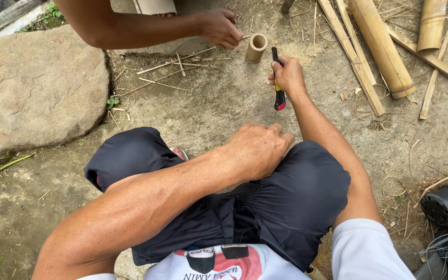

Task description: The person sits on the ground holding a bamboo cylinder and repeatedly scrapes and smooths its rim and outer surface with a small blade, rotating the piece to work different sides. Near the end they hand the bamboo piece to another person who continues working on it.

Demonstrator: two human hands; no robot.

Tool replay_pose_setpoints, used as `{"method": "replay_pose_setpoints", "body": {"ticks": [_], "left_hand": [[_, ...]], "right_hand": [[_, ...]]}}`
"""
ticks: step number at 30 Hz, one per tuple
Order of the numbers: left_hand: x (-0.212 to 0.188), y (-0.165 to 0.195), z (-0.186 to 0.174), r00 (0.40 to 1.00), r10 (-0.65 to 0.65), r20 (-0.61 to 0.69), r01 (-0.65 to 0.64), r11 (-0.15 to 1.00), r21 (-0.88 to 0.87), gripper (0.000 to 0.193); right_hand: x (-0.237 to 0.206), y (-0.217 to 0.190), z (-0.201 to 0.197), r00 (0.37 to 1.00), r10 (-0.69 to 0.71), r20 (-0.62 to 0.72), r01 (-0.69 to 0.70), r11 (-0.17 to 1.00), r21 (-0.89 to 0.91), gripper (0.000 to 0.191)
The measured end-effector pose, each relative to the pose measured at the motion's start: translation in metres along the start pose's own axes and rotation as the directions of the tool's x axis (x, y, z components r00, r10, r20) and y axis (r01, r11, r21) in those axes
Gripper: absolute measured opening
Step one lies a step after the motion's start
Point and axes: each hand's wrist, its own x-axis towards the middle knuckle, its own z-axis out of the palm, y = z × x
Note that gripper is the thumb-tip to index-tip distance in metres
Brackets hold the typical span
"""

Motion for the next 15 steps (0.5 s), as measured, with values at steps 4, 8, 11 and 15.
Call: {"method": "replay_pose_setpoints", "body": {"ticks": [4,8,11,15], "left_hand": [[-0.004,-0.005,-0.004,0.999,-0.017,0.032,0.016,1.000,0.026,0.029],[-0.010,-0.007,-0.007,1.000,-0.010,0.008,0.010,0.999,0.030,0.030],[-0.014,-0.008,-0.008,1.000,-0.015,0.023,0.014,0.999,0.044,0.032],[-0.016,-0.008,-0.008,1.000,-0.013,0.016,0.012,0.998,0.061,0.031]], "right_hand": [[0.006,-0.001,0.006,0.995,-0.015,-0.103,0.028,0.992,0.125,0.021],[0.010,0.000,0.013,0.989,-0.015,-0.149,0.023,0.999,0.048,0.018],[0.010,-0.001,0.019,0.990,-0.017,-0.142,0.012,0.999,-0.030,0.017],[0.008,-0.001,0.023,0.986,-0.060,-0.158,0.038,0.990,-0.139,0.015]]}}
